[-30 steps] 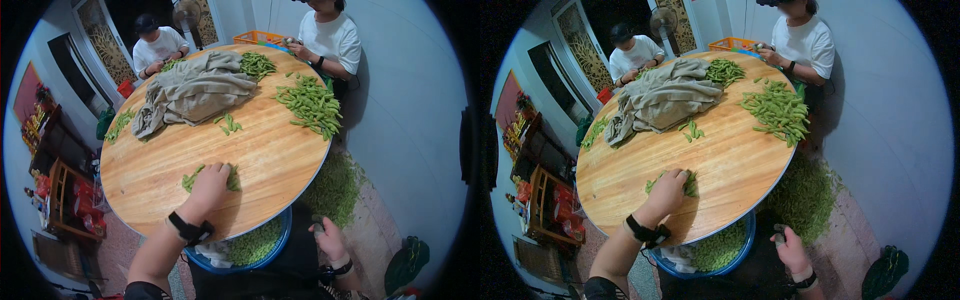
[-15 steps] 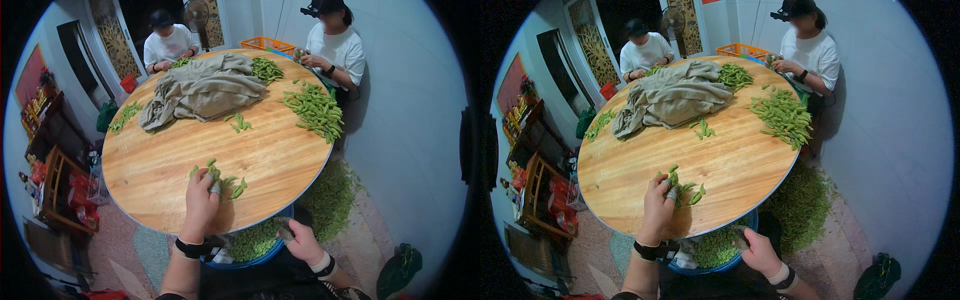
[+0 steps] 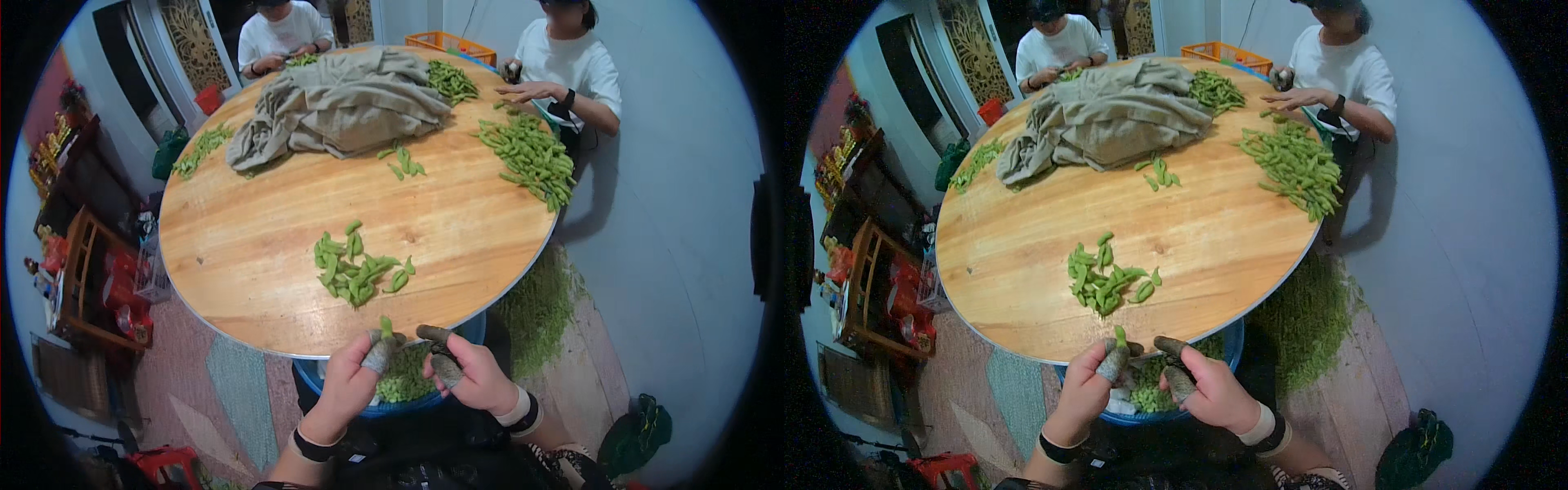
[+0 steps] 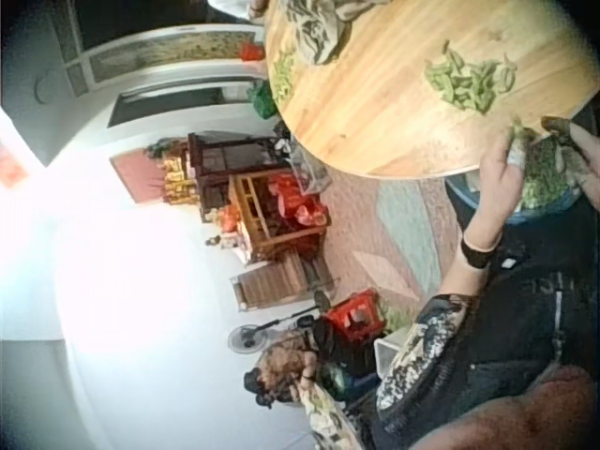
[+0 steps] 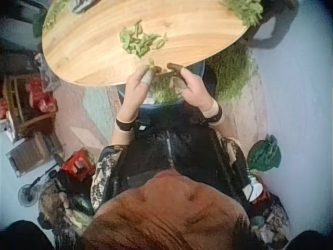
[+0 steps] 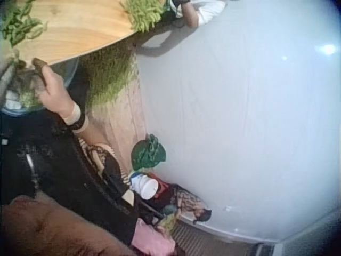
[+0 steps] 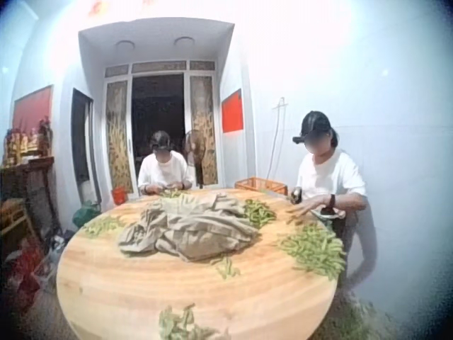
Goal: The person shells edamame by hand, picking up pods from a wooden table, squeezing the beans into a blue basket, and dropping the empty husks onto the floor.
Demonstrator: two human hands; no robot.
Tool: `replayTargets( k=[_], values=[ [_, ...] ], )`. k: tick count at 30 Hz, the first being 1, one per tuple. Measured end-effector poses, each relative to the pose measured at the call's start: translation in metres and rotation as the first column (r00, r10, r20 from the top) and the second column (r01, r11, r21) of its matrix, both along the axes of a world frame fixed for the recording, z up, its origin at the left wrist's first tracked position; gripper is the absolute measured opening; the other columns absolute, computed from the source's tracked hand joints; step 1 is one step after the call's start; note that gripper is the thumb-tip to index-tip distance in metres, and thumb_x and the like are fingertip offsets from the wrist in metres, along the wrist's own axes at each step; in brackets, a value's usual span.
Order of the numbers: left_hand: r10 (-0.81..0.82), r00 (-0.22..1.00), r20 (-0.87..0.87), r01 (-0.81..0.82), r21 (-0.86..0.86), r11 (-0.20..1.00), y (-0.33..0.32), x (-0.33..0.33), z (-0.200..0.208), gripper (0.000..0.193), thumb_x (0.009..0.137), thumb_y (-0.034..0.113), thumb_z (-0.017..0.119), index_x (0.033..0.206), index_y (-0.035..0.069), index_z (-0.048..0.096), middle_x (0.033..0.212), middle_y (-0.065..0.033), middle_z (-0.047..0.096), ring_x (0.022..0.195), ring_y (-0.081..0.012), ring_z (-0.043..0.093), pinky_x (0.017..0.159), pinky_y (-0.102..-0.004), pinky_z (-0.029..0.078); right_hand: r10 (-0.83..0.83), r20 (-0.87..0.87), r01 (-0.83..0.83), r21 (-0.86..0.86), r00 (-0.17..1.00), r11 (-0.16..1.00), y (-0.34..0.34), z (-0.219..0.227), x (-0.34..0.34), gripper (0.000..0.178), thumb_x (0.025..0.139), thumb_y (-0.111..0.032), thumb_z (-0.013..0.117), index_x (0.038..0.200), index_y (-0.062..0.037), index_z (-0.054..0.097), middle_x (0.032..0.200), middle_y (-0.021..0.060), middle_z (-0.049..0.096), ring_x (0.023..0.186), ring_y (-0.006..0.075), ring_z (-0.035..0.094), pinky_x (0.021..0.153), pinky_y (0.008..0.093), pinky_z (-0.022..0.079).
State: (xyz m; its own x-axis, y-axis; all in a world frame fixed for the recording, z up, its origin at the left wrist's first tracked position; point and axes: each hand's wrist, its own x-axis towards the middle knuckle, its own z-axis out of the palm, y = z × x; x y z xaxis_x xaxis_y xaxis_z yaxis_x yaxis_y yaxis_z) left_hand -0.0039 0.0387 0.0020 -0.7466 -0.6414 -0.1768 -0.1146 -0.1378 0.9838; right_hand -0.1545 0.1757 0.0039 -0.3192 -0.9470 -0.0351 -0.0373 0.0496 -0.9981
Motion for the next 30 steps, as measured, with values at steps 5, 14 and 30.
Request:
replayTargets(
  k=[5,14,30],
  values=[
    [-0.186,0.982,0.041,0.189,-0.071,0.979,0.009,0.011,-0.008,0.030,0.084,-0.001,0.048,0.112,0.000,0.060,0.098,-0.0106,0.065,0.094,-0.0196,0.061,0.086,-0.0299,0.045,0.151,-0.046,-0.150,0.017,0.988,0.989,-0.001,-0.002,0.003,0.045,0.092,-0.007,0.051,0.137,-0.0026,0.042,0.083,-0.0010,0.060,0.062,0.0043,0.053,0.054,0.0196,0.045],
    [-0.255,0.950,0.182,0.306,-0.365,0.879,0.002,0.008,-0.008,0.034,0.068,-0.002,0.049,0.099,-0.001,0.060,0.088,-0.0227,0.060,0.088,-0.0403,0.060,0.078,-0.0417,0.048,0.117,0.223,-0.143,0.105,0.968,0.984,0.000,-0.002,0.009,0.054,0.087,-0.002,0.052,0.139,-0.0028,0.038,0.088,-0.0004,0.061,0.074,0.0066,0.056,0.066,0.0215,0.047],
    [-0.265,0.937,0.226,0.342,-0.745,0.573,-0.016,0.023,-0.001,0.012,0.079,0.007,0.059,0.090,0.002,0.058,0.074,-0.0143,0.060,0.068,-0.0308,0.060,0.059,-0.0377,0.047,0.129,0.794,-0.335,0.097,0.593,0.937,-0.013,0.006,0.006,0.037,0.093,-0.003,0.045,0.130,-0.0092,0.045,0.073,-0.0018,0.048,0.053,0.0023,0.037,0.045,0.0177,0.032]
  ],
)
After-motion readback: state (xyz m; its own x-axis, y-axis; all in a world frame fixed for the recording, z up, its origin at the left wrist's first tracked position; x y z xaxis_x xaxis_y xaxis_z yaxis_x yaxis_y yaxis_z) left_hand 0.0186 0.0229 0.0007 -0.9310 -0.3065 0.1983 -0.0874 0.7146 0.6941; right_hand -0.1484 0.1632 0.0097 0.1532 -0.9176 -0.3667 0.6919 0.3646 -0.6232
